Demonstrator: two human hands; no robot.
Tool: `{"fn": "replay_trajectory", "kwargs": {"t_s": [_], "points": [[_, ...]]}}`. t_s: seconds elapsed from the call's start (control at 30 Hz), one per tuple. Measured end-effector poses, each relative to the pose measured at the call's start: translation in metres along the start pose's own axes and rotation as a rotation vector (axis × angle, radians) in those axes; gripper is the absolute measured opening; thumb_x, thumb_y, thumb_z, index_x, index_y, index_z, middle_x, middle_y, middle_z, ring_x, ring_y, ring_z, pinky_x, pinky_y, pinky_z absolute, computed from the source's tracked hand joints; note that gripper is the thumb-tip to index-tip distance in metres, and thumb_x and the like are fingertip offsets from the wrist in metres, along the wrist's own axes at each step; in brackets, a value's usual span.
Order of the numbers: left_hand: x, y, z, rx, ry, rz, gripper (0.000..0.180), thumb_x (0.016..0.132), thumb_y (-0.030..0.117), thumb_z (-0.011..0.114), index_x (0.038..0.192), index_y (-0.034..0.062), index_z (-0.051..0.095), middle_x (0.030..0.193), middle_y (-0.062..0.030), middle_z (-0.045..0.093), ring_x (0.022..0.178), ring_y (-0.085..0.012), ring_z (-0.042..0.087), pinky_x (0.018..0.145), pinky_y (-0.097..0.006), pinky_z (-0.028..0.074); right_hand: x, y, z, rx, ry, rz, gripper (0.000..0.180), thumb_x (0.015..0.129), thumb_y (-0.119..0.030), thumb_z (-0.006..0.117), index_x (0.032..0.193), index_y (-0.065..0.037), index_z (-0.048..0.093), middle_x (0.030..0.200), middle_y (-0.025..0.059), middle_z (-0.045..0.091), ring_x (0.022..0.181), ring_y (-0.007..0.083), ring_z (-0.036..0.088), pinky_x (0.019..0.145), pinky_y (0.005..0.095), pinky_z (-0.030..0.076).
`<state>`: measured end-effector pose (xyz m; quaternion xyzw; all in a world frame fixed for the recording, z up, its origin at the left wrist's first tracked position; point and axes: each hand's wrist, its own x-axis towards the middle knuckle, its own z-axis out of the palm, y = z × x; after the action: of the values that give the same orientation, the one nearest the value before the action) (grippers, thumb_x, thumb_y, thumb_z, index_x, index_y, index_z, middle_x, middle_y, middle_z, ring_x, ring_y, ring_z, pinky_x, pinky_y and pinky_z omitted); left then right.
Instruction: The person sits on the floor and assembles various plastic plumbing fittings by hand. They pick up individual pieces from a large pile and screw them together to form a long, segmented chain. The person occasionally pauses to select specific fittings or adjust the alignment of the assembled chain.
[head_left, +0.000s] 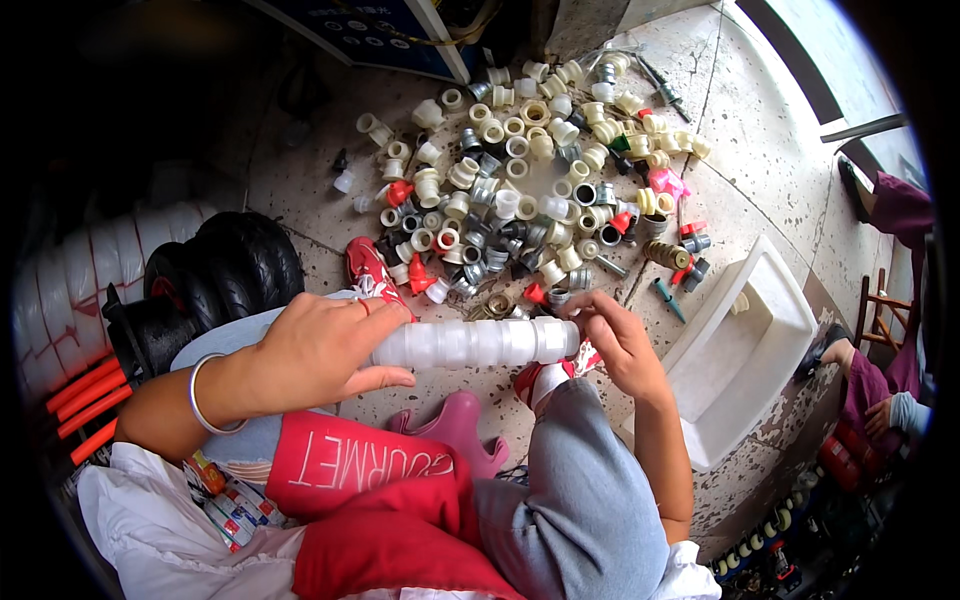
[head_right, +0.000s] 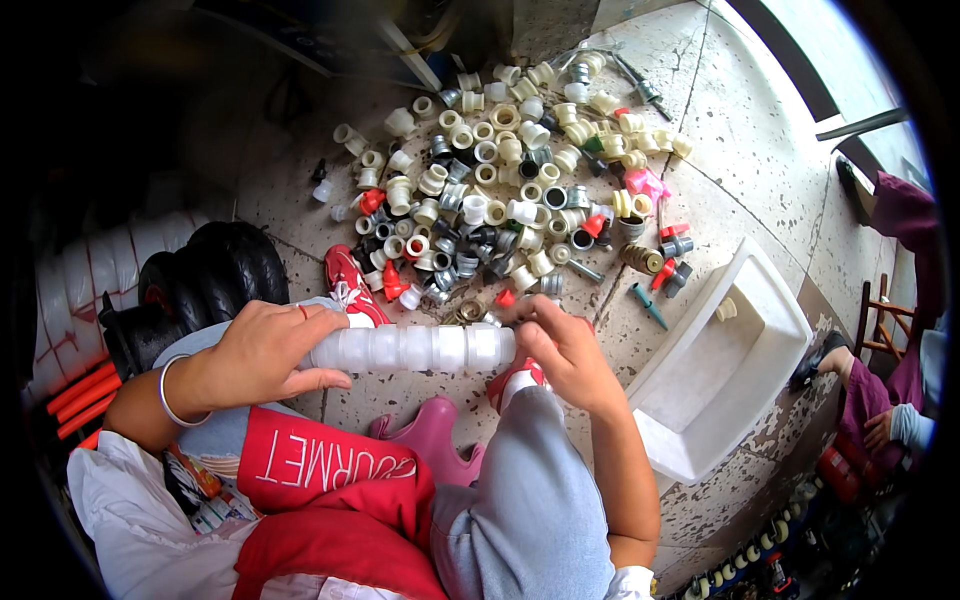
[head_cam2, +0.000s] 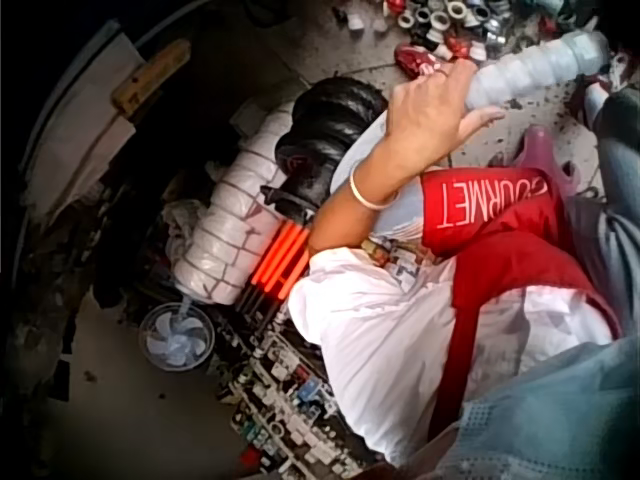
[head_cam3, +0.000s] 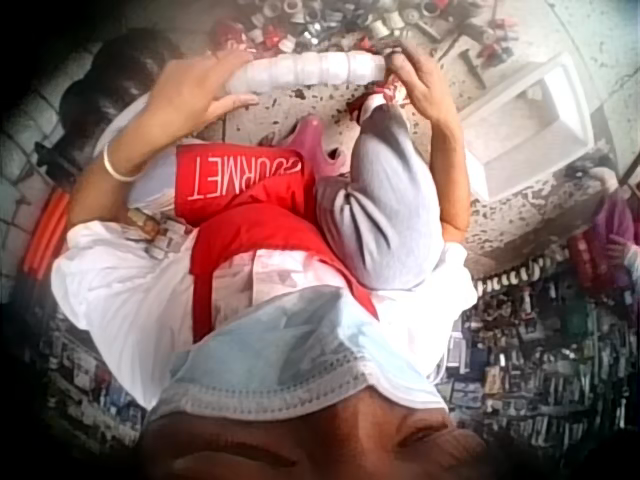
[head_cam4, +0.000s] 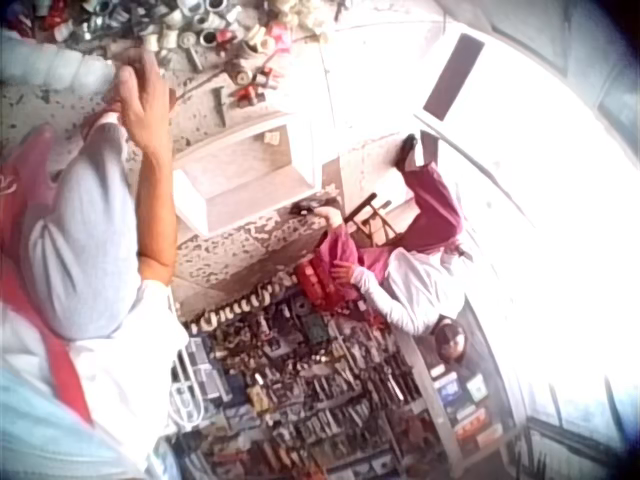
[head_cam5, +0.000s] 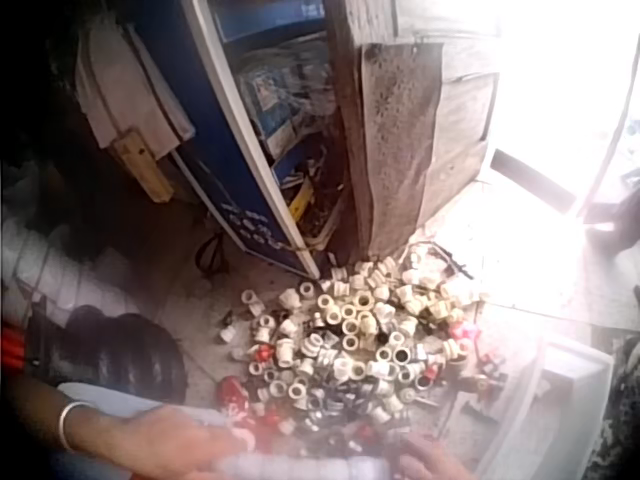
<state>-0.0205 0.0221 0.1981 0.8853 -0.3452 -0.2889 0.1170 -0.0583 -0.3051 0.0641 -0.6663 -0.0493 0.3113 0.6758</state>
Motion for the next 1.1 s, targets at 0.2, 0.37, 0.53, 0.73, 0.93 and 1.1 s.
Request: {"fn": "replay_trajectory", "kwargs": {"t_s": [0.2,0.37,0.53,0.73,0.93,1.1], "points": [[0.000,-0.004,-0.002,-0.052,-0.065,-0.054,0.054,0.079,0.046,0.072,0.109,0.0036,0.059,0.095,-0.0123,0.066,0.078,-0.0323,0.065,0.063,-0.040,0.050,-0.002,0.009,-0.003,0.127,-0.194,0.116,0.041,0.095,-0.023,0.062,0.125,0.001,0.048,0.090,0.0101,0.067,0.088,0.0159,0.065,0.081,0.0310,0.050],[-0.003,-0.007,-0.004,-0.011,-0.107,-0.072,0.054,0.081,0.048,0.070,0.111,0.0040,0.058,0.094,-0.0117,0.066,0.078,-0.0315,0.066,0.062,-0.040,0.050,-0.003,0.004,0.011,0.083,-0.133,0.031,0.045,0.095,-0.026,0.062,0.128,0.000,0.047,0.094,0.0108,0.067,0.092,0.0173,0.065,0.084,0.0321,0.049],[-0.009,-0.010,0.001,0.041,-0.005,0.002,0.056,0.083,0.051,0.066,0.111,0.0039,0.055,0.078,-0.0104,0.062,0.070,-0.0292,0.064,0.056,-0.039,0.049,0.004,-0.005,0.017,0.104,-0.053,-0.092,0.039,0.096,-0.028,0.060,0.122,0.001,0.051,0.092,0.0111,0.068,0.090,0.0172,0.066,0.083,0.0321,0.050],[-0.012,-0.010,-0.014,0.066,-0.058,-0.008,0.056,0.082,0.051,0.067,0.113,0.0056,0.056,0.087,-0.0099,0.062,0.073,-0.0285,0.064,0.060,-0.040,0.048,0.010,0.010,0.011,0.141,-0.208,0.063,0.042,0.100,-0.031,0.053,0.125,0.003,0.047,0.115,0.0137,0.061,0.102,0.0202,0.061,0.089,0.0328,0.047],[0.017,-0.039,-0.011,0.132,-0.016,0.115,0.047,0.082,0.043,0.068,0.112,0.0078,0.057,0.086,-0.0072,0.058,0.072,-0.0248,0.060,0.061,-0.036,0.047,0.020,-0.006,0.023,0.090,0.006,-0.056,0.037,0.102,-0.028,0.049,0.122,0.003,0.046,0.099,0.0103,0.062,0.088,0.0166,0.062,0.077,0.0286,0.050],[0.053,-0.077,0.041,0.366,0.318,0.245,0.051,0.079,0.039,0.072,0.116,0.0090,0.055,0.093,-0.0062,0.059,0.079,-0.0246,0.061,0.067,-0.034,0.049,0.031,0.017,0.037,0.519,0.219,0.368,0.034,0.104,-0.036,0.039,0.106,-0.004,0.049,0.068,0.0094,0.058,0.046,0.0143,0.050,0.042,0.0256,0.041]]}}
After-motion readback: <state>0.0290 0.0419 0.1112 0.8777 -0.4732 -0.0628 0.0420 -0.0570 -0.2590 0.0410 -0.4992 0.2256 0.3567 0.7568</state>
